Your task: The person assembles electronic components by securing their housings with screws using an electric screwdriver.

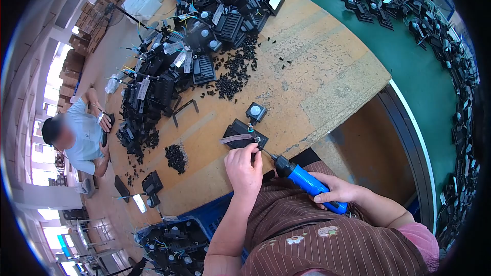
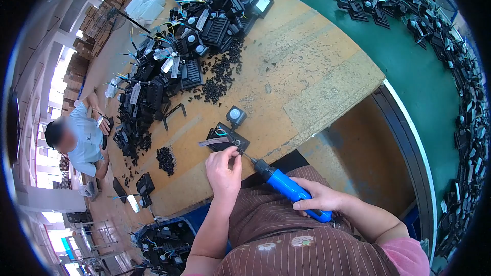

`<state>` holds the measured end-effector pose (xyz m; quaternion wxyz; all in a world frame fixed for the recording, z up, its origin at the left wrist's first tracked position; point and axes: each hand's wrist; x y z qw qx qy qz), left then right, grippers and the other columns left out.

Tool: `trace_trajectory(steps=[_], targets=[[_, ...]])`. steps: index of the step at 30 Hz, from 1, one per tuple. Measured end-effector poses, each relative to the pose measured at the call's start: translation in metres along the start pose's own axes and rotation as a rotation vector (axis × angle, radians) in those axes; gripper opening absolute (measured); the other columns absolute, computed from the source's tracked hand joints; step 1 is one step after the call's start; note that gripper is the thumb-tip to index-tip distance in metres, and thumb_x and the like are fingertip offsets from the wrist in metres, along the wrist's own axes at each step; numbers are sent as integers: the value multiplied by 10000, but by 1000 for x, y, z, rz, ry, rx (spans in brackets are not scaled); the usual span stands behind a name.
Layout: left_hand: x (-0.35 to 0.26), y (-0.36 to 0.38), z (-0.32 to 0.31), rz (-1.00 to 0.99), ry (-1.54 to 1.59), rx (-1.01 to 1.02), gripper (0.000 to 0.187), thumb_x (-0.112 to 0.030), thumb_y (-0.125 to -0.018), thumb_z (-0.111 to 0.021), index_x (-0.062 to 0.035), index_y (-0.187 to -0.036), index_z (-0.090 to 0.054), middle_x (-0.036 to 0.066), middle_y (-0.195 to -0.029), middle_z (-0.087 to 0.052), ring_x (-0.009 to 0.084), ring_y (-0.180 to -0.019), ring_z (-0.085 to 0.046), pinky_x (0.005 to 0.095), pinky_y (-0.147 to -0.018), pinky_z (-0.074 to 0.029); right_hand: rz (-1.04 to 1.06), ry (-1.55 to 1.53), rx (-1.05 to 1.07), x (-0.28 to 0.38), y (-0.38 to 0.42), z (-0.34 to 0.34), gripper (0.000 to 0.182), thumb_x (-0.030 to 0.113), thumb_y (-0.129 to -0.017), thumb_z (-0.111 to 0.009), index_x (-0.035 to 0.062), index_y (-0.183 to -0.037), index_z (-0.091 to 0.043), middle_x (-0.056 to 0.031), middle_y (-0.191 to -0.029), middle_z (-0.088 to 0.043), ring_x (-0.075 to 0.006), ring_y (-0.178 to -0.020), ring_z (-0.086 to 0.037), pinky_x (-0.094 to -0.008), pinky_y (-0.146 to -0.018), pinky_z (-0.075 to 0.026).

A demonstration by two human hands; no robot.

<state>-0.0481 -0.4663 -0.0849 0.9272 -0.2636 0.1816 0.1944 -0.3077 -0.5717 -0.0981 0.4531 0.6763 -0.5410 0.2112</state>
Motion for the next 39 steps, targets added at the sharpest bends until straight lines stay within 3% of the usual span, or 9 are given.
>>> trace_trajectory(steps=[7, 10, 13, 17, 21, 30, 39], targets=[[4, 4, -2, 36, 38, -4, 309, -5, -746, -767, -81, -1027, -663, 21, -887, -705, 253, -867, -626, 419, -801, -454, 0, -4, 6, 3, 0, 0, 877, 236, -928, -721, 51, -1591, -179, -70, -1026, -558, -131, -787, -601, -294, -717, -526], [5, 1, 5, 49, 47, 14, 280, 1, -765, -743, -69, -1024, -662, 55, -918, -702, 281, -889, -626, 425, -827, -461, 12, 14, 1, 2, -2, 1, 877, 239, -929, -720, 45, -1590, -177, -73, -1020, -561, -135, -784, -603, -299, -722, -527], [18, -7, 9, 53, 2, -62, 268, -6, -808, -693, -42, -1072, -667, 122, -1058, -684, 323, -1006, -611, 440, -915, -464, 18, 15, -1, 0, -3, 2, 874, 239, -929, -719, 40, -1588, -180, -76, -1013, -562, -138, -784, -606, -300, -724, -527], [30, -31, 7, 63, -124, 1, 374, -43, -878, -607, -9, -1250, -626, 193, -1285, -594, 369, -1214, -528, 471, -1053, -413, 0, 1, -10, 1, -4, 1, 870, 242, -926, -722, 39, -1582, -187, -79, -1015, -565, -140, -785, -609, -299, -716, -526], [49, -40, -21, 44, -86, 88, 355, -116, -930, -541, -27, -1267, -611, 183, -1337, -586, 368, -1247, -521, 495, -1077, -386, -7, -9, -7, 7, -6, 0, 866, 242, -926, -722, 42, -1579, -190, -77, -1010, -565, -140, -784, -608, -298, -706, -525], [47, -40, -17, -77, -79, 127, 312, -111, -922, -538, -59, -1218, -623, 139, -1292, -604, 355, -1217, -520, 485, -1051, -380, -9, -57, 38, 2, -2, 5, 843, 234, -922, -720, 54, -1577, -222, -69, -993, -562, -136, -768, -597, -293, -700, -522], [45, -37, -19, -55, -50, 107, 301, -104, -921, -540, -66, -1207, -624, 114, -1298, -601, 335, -1227, -509, 479, -1044, -377, -19, -58, 6, 2, -1, -2, 843, 227, -928, -715, 69, -1588, -215, -63, -1000, -561, -125, -767, -593, -287, -700, -521]])
Point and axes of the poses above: each hand's wrist, its own y-axis away from the middle knuckle, its own z-axis out of the back of the hand, x = y × z
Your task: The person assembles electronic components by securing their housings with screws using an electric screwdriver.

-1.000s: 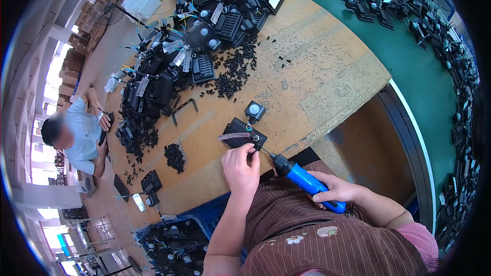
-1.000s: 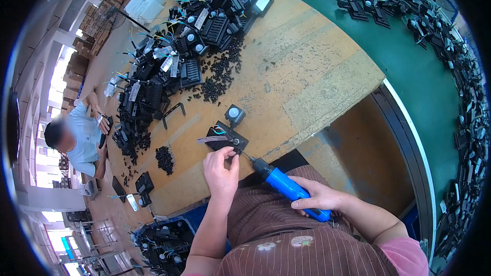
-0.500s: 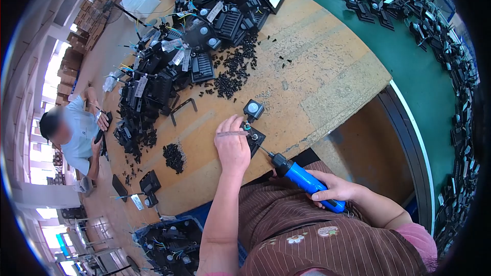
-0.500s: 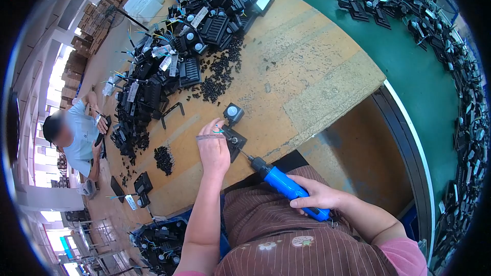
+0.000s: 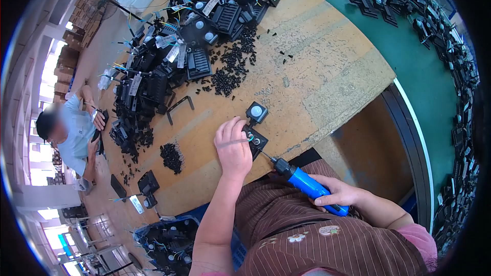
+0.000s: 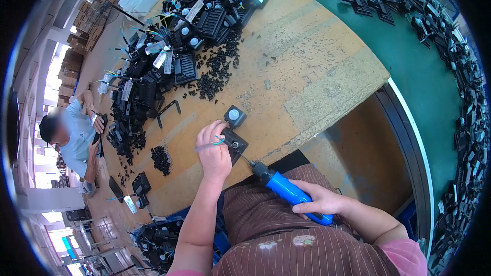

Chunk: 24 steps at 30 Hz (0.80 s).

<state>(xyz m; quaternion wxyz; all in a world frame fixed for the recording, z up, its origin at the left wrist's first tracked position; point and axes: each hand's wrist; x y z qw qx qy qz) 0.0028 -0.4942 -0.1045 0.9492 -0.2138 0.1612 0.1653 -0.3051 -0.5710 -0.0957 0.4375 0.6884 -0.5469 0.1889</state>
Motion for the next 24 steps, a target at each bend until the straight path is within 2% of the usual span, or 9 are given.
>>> trace_trajectory(steps=[12, 15, 18, 24], targets=[[4, -2, -2, 2, 2, -6, 311, -97, -911, -544, -58, -1209, -625, 114, -1299, -600, 334, -1229, -510, 481, -1042, -378, -68, -75, -1, 8, -6, 2, 806, 202, -937, -701, 77, -1581, -233, -59, -955, -583, -128, -745, -601, -288, -680, -524], [1, -4, -1, 5, 17, -32, 293, -86, -942, -472, -25, -1180, -631, 163, -1260, -623, 378, -1192, -529, 488, -1042, -389, -104, -124, 10, 11, -7, 4, 796, 201, -938, -698, 77, -1576, -239, -60, -949, -589, -131, -734, -607, -286, -669, -526], [5, -3, -3, 8, 17, -43, 301, -84, -898, -550, -51, -1182, -644, 119, -1280, -611, 334, -1221, -515, 483, -1043, -376, -145, -218, 26, 13, -9, 6, 787, 209, -937, -698, 83, -1569, -247, -65, -947, -594, -134, -719, -612, -280, -644, -526], [7, -4, -4, 7, 14, -24, 303, -83, -904, -542, -55, -1190, -639, 117, -1278, -611, 336, -1221, -510, 481, -1049, -369, -178, -360, 75, 9, -12, 13, 790, 239, -928, -711, 100, -1560, -259, -78, -945, -595, -143, -699, -612, -277, -603, -526]])
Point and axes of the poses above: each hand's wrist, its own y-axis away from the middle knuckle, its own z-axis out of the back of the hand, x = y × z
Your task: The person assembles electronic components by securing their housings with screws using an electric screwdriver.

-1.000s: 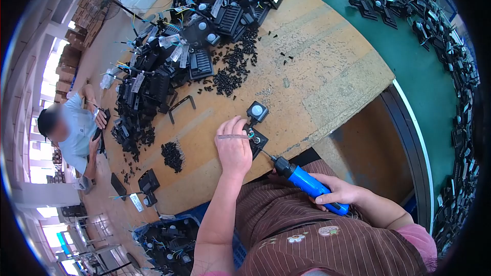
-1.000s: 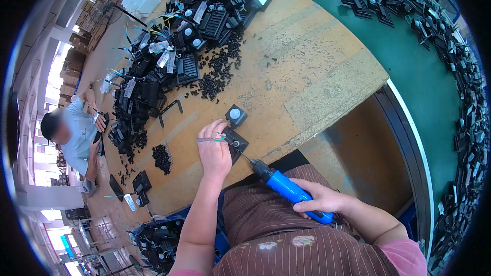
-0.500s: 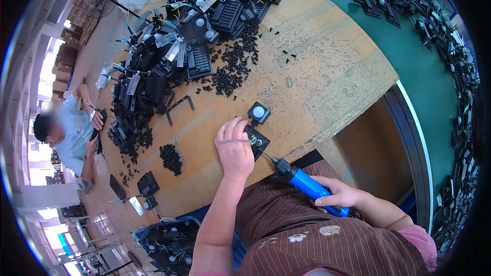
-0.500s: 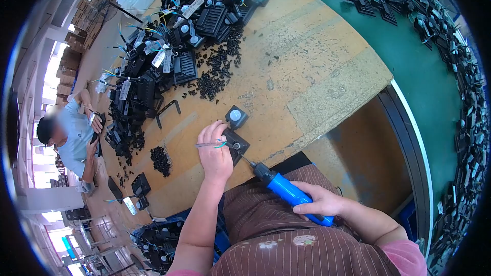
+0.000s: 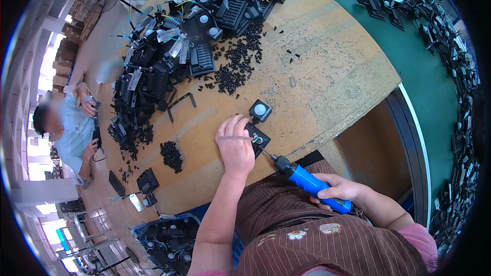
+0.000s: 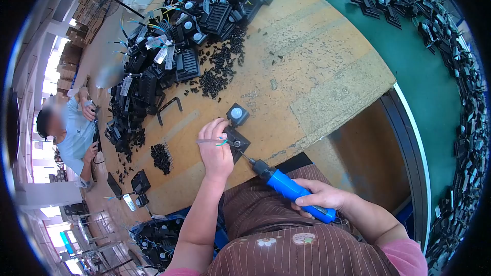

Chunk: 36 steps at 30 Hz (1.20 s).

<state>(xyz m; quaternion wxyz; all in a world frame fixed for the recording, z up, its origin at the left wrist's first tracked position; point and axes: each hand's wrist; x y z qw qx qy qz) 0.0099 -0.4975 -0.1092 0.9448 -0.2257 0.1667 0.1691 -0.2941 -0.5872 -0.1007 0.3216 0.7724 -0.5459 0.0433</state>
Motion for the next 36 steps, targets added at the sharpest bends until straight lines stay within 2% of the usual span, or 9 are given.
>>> trace_trajectory(steps=[4, 10, 13, 17, 22, 25, 29, 34, 36], targets=[[-2, -1, 2, 3, 5, -5, 305, -88, -909, -542, -61, -1199, -637, 111, -1287, -610, 336, -1228, -509, 483, -1054, -368, -13, 9, -18, 1, 1, 1, 805, 239, -928, -709, 88, -1565, -240, -79, -945, -593, -146, -702, -608, -289, -627, -530], [-1, 0, 4, 16, -4, -19, 311, -78, -902, -552, -55, -1200, -638, 131, -1308, -603, 352, -1249, -504, 491, -1073, -366, 327, 955, -253, 4, 11, -17, 833, 245, -900, -747, 71, -1557, -266, -99, -1062, -593, -135, -814, -629, -309, -733, -534], [-12, 1, 13, 60, -61, -93, 324, -56, -861, -576, -24, -1177, -642, 180, -1331, -581, 400, -1244, -505, 494, -1087, -369, 130, 654, -286, 7, 32, -24, 857, 235, -902, -753, 40, -1565, -247, -89, -1017, -614, -123, -792, -638, -301, -733, -535], [-54, 18, 17, 182, 47, -103, 304, -143, -769, -750, -32, -1039, -669, 188, -1352, -543, 423, -1284, -459, 516, -1084, -364, 180, 584, -330, -8, 42, -13, 847, 186, -899, -751, 29, -1562, -248, -81, -1012, -606, -135, -780, -635, -303, -710, -535], [-36, 26, 11, 124, 189, -147, 91, -102, -836, -725, -51, -844, -650, 135, -1215, -642, 381, -1182, -562, 489, -1040, -399, 233, 500, -324, -8, 40, -16, 848, 130, -889, -737, 33, -1566, -235, -73, -1004, -580, -140, -772, -621, -313, -701, -537], [-30, 45, 41, 76, -7, -233, 311, -136, -830, -753, -87, -1123, -663, 138, -1285, -584, 387, -1198, -543, 508, -1017, -421, 262, 468, -328, -11, 40, -8, 868, 120, -866, -741, 36, -1564, -231, -69, -1011, -556, -152, -755, -623, -316, -680, -545], [1, 72, 53, 443, 88, -228, 214, -149, -889, -706, -52, -1079, -725, 160, -1188, -650, 321, -1088, -638, 409, -957, -498, 237, 452, -383, -8, 40, -12, 890, 143, -845, -759, 36, -1557, -236, -70, -1011, -548, -162, -743, -627, -320, -666, -552], [35, 71, 62, 529, 379, -121, 171, -54, -908, -657, -25, -1063, -722, 131, -1098, -726, 262, -950, -704, 356, -864, -546, 235, 435, -374, -7, 34, -17, 893, 138, -847, -753, 30, -1558, -222, -74, -979, -560, -161, -729, -627, -321, -663, -549], [47, 58, 67, 410, 438, -34, 198, -40, -910, -646, -22, -1094, -717, 134, -1140, -723, 255, -977, -710, 346, -880, -548, 216, 459, -377, -8, 31, -16, 899, 135, -849, -750, 28, -1560, -210, -77, -962, -569, -162, -730, -627, -323, -663, -547]])
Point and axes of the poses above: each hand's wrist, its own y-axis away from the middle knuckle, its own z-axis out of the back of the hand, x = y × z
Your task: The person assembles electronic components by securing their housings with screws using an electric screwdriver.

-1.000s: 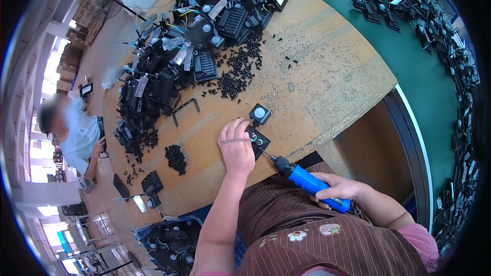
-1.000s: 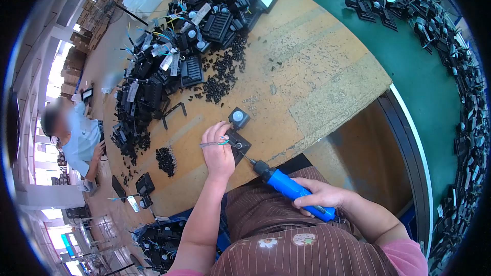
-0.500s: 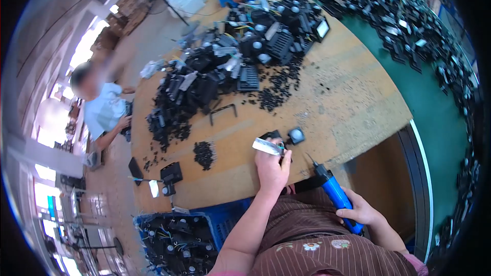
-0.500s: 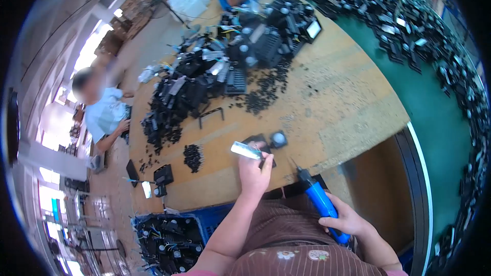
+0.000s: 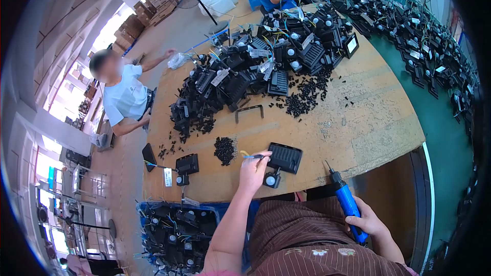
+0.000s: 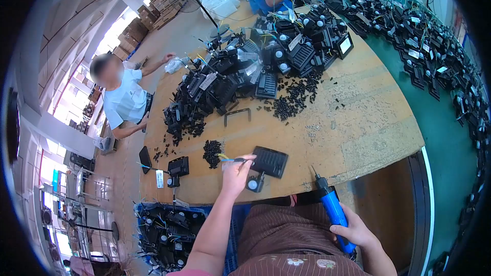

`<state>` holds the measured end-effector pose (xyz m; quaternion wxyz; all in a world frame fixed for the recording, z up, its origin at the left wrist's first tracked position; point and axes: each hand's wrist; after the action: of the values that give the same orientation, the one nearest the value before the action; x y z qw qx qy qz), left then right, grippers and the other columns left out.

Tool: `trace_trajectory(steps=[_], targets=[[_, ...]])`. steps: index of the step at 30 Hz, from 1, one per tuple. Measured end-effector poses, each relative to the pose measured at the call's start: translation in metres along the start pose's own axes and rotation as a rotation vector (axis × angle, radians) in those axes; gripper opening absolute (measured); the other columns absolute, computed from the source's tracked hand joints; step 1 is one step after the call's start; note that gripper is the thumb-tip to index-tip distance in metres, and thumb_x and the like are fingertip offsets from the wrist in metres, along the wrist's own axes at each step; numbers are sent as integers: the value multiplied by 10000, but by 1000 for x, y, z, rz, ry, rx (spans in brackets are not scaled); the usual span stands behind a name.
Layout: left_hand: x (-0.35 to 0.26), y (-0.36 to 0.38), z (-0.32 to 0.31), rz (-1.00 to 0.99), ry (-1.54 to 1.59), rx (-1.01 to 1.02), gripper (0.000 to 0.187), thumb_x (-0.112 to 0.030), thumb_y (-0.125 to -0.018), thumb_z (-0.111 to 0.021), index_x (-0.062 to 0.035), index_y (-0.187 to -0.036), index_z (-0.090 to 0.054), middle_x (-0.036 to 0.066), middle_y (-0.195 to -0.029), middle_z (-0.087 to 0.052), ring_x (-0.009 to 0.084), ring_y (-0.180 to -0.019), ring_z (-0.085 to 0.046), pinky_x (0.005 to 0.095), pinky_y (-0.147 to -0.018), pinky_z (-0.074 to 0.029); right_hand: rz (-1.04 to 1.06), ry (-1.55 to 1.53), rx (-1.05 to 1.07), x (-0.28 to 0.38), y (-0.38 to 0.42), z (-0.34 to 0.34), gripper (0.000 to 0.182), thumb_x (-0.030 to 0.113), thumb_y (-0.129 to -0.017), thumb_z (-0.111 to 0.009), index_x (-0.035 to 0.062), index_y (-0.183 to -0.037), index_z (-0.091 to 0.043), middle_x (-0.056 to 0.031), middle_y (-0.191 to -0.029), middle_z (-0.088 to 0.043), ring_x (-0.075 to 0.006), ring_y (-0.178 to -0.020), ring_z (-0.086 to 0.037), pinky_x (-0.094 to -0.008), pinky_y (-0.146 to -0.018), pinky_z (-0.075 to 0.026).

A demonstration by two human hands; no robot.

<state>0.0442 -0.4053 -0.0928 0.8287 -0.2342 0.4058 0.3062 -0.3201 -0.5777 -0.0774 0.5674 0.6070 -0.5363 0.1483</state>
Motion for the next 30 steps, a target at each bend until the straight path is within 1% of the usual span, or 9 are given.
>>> trace_trajectory(steps=[2, 5, 7, 8, 10, 13, 19, 23, 30], targets=[[4, -20, 10, -41, 86, 190, 303, -19, -900, -647, -41, -1198, -692, 142, -1254, -688, 253, -1118, -679, 334, -967, -518, -1, 15, 8, -2, -2, 0, 903, 131, -851, -748, 26, -1562, -202, -81, -951, -578, -162, -734, -627, -324, -666, -544], [-26, -40, 38, 66, -46, 363, 381, -16, -886, -660, -66, -1264, -665, 151, -1322, -649, 257, -1228, -621, 337, -1036, -474, 9, 24, 4, 0, -1, -5, 900, 126, -852, -745, 24, -1562, -202, -85, -947, -587, -164, -738, -628, -327, -674, -540], [-6, -56, 58, 33, -132, 238, 415, -24, -870, -666, -63, -1282, -650, 118, -1280, -666, 206, -1170, -631, 333, -1019, -474, 22, 19, 0, 3, 0, -6, 898, 124, -850, -745, 24, -1561, -207, -85, -948, -589, -166, -739, -627, -328, -680, -538], [6, -65, 68, 101, -193, 143, 381, -36, -866, -672, -66, -1245, -674, 128, -1213, -691, 219, -1104, -664, 337, -963, -506, 29, 12, -1, 3, 0, -6, 898, 125, -848, -747, 23, -1561, -210, -85, -947, -588, -167, -739, -627, -328, -682, -537], [42, -77, 84, 19, -417, -148, 237, -79, -855, -695, -61, -1089, -727, 135, -1031, -728, 244, -933, -708, 352, -838, -548, 28, -3, -5, 3, 2, -6, 901, 128, -843, -751, 24, -1560, -214, -83, -947, -587, -169, -738, -627, -330, -686, -536], [69, -86, 105, 156, -628, -247, 161, -151, -834, -737, -66, -971, -741, 123, -948, -723, 277, -888, -706, 382, -808, -551, 25, -18, -19, 4, -1, -6, 910, 136, -836, -758, 25, -1560, -218, -80, -945, -586, -171, -737, -625, -333, -690, -536], [83, -88, 101, 76, -734, -175, 96, -174, -773, -793, -103, -829, -761, 120, -856, -706, 313, -846, -680, 417, -765, -537, -4, -1, -35, 11, -3, -12, 897, 130, -850, -750, 21, -1562, -216, -78, -938, -587, -168, -747, -628, -334, -702, -536], [89, -94, 99, 65, -740, -150, 98, -196, -795, -768, -109, -840, -769, 115, -873, -710, 306, -860, -681, 414, -772, -539, 3, 17, -15, 8, -8, -11, 867, 122, -874, -736, 8, -1559, -216, -84, -942, -590, -161, -757, -624, -327, -707, -533], [73, -99, 107, 264, -627, -34, 139, -186, -814, -748, -80, -900, -776, 152, -878, -746, 299, -829, -723, 391, -790, -556, 20, 45, 11, 9, -6, -10, 877, 136, -891, -739, -6, -1565, -196, -79, -926, -593, -152, -762, -612, -318, -719, -529]])
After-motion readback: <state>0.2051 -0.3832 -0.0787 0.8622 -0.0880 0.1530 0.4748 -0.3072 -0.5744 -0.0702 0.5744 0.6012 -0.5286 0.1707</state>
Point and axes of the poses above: each hand's wrist, its own y-axis away from the middle knuckle, its own z-axis out of the back of the hand, x = y × z
